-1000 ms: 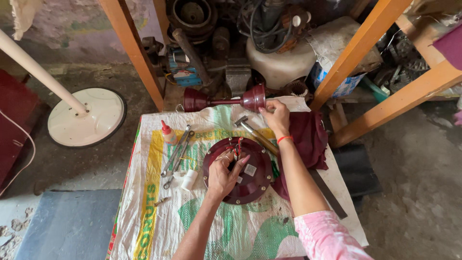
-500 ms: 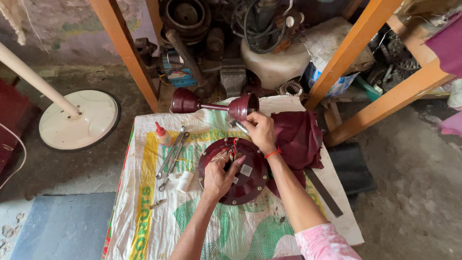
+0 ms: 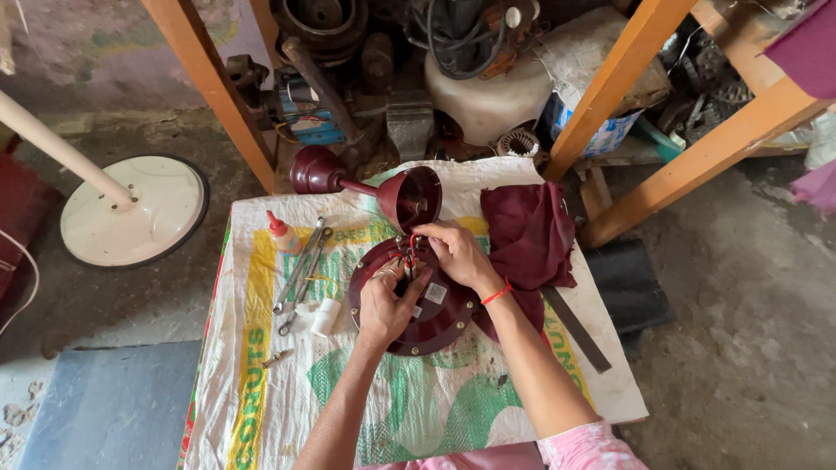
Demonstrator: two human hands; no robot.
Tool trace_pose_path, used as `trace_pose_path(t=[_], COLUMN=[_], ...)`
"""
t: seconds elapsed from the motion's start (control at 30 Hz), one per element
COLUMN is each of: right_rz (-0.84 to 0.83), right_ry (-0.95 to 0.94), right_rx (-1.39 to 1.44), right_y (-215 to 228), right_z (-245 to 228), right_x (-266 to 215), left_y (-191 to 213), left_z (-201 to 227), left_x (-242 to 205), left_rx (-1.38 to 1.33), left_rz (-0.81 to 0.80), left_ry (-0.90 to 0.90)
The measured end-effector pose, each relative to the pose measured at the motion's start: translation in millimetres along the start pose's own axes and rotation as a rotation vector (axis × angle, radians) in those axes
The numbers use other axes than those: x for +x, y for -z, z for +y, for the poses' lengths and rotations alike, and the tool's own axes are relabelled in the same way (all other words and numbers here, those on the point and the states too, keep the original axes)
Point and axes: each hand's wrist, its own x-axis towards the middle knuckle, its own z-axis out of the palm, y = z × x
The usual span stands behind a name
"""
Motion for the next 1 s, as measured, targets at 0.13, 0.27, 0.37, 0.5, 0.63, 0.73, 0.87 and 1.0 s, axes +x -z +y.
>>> trace_pose_path(t=[0.13, 0.27, 0.37, 0.5, 0.63, 0.73, 0.87, 1.0], right_rz=[0.082, 0.046, 0.054, 0.178, 0.438, 0.814, 1.211, 1.593], right_ry=[0.044, 0.016, -0.073, -0.132, -0.167, -0.102, -0.19, -0.761], right_rx=[-0.233, -0.262, -0.086, 0.34, 0.557, 0.306, -0.348, 0.652], right_y=[0.3, 3.0, 11.5, 48.8, 99.6, 121.4, 154.9, 193.8], right_z=[12.6, 19.8, 16.9, 4.3, 2.4, 17.0, 76.0, 152.1], right_x=[-1.0, -0.1, -6.7, -20.7, -76.5, -143.9, -246.2, -299.7], left_y=[-0.2, -0.9, -1.0, 1.2, 0.2, 1.0, -0.4, -1.2], left_z=[1.0, -1.2, -4.6, -5.9, -5.2, -4.3, -4.8, -4.4], left_x=[-0.2, -1.6, -0.5, 0.0, -1.6, -0.2, -1.1, -2.8], left_rx=[0.038, 0.007, 0.021, 0.007, 0.017, -0.021, 0.008, 0.031], left_rz=[0.006, -0.004, 0.007, -0.011, -0.014, -0.022, -0.022, -0.025], left_ry=[0.01, 0.037, -0.024, 0.028, -0.013, 0.017, 0.01, 0.053])
